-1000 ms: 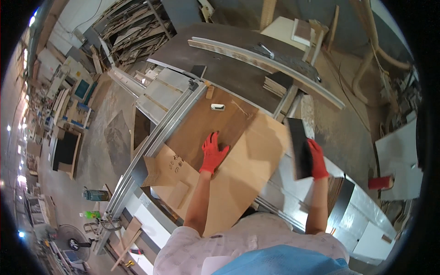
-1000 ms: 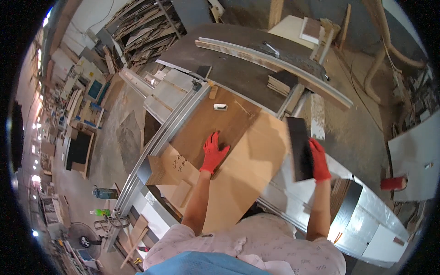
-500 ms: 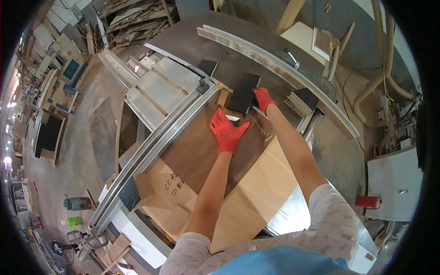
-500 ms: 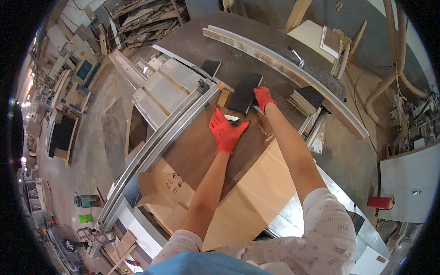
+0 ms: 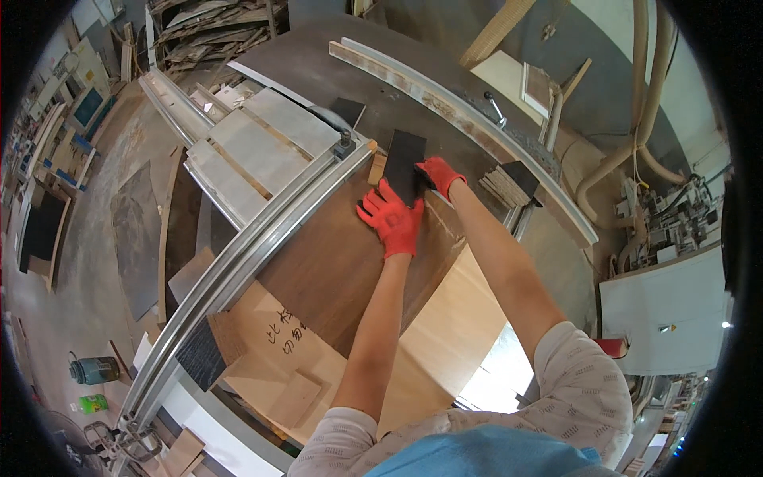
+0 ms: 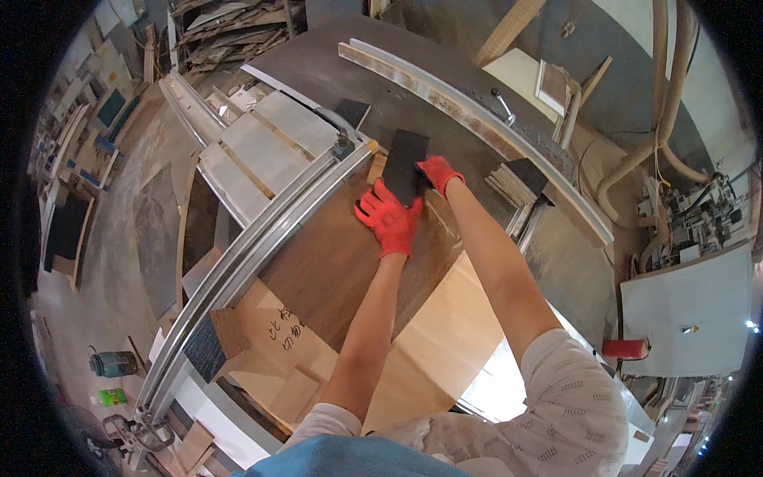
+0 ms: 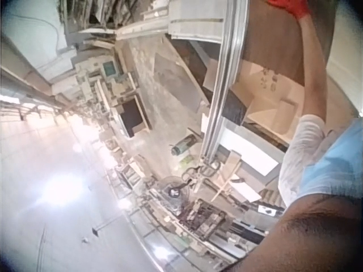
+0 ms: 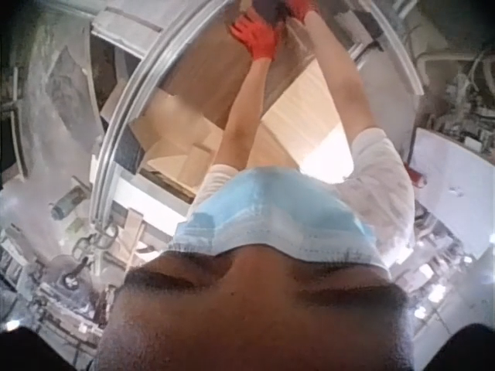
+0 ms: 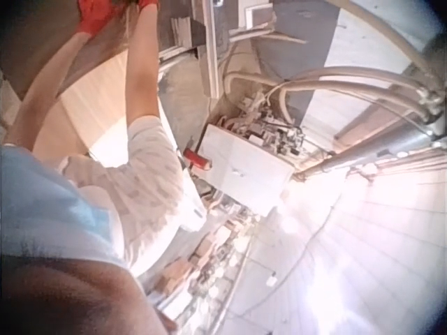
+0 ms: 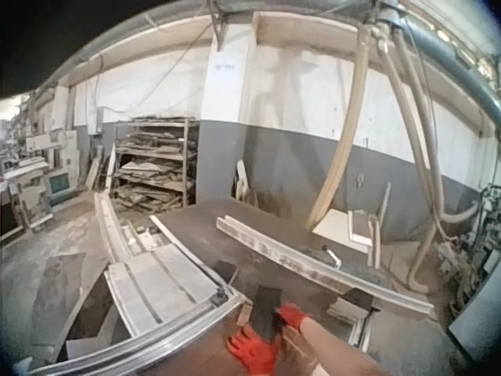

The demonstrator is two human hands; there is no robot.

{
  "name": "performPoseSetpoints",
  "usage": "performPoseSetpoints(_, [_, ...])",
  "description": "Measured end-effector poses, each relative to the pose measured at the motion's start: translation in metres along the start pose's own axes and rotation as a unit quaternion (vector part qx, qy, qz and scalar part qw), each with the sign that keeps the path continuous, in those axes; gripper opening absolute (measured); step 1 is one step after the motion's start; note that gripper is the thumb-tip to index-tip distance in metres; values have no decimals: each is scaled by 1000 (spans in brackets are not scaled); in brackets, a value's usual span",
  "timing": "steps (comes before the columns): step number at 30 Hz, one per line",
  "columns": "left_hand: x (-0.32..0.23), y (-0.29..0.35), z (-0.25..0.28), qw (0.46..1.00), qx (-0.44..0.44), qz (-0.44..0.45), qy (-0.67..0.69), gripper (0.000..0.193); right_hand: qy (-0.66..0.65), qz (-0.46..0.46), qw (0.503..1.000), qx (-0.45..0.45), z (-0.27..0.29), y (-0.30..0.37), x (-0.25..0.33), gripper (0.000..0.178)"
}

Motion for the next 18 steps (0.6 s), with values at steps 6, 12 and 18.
performPoseSetpoints(6, [1,-7,-10,990,136,15,40,113,-80,-57,995,-26,-15,11,-31,58])
performPoseSetpoints(12, [-4,-46,-22,993,115,-23,-5,121,-217,-190,957,39,-19,5,-6,33])
performPoseSetpoints(18, [-24,-20,-52,993,102,-56,-15,113,-154,-406,877,-208,21,70,6,42])
Point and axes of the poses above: each hand's wrist, its own y-axis away from the middle knuckle, its own z-axis out of the back of the hand, x = y × z, the point moved 10 cm from there along -y, towards the middle knuckle, and after that the axes turned 8 degrees about -y, right-handed, at the moved point
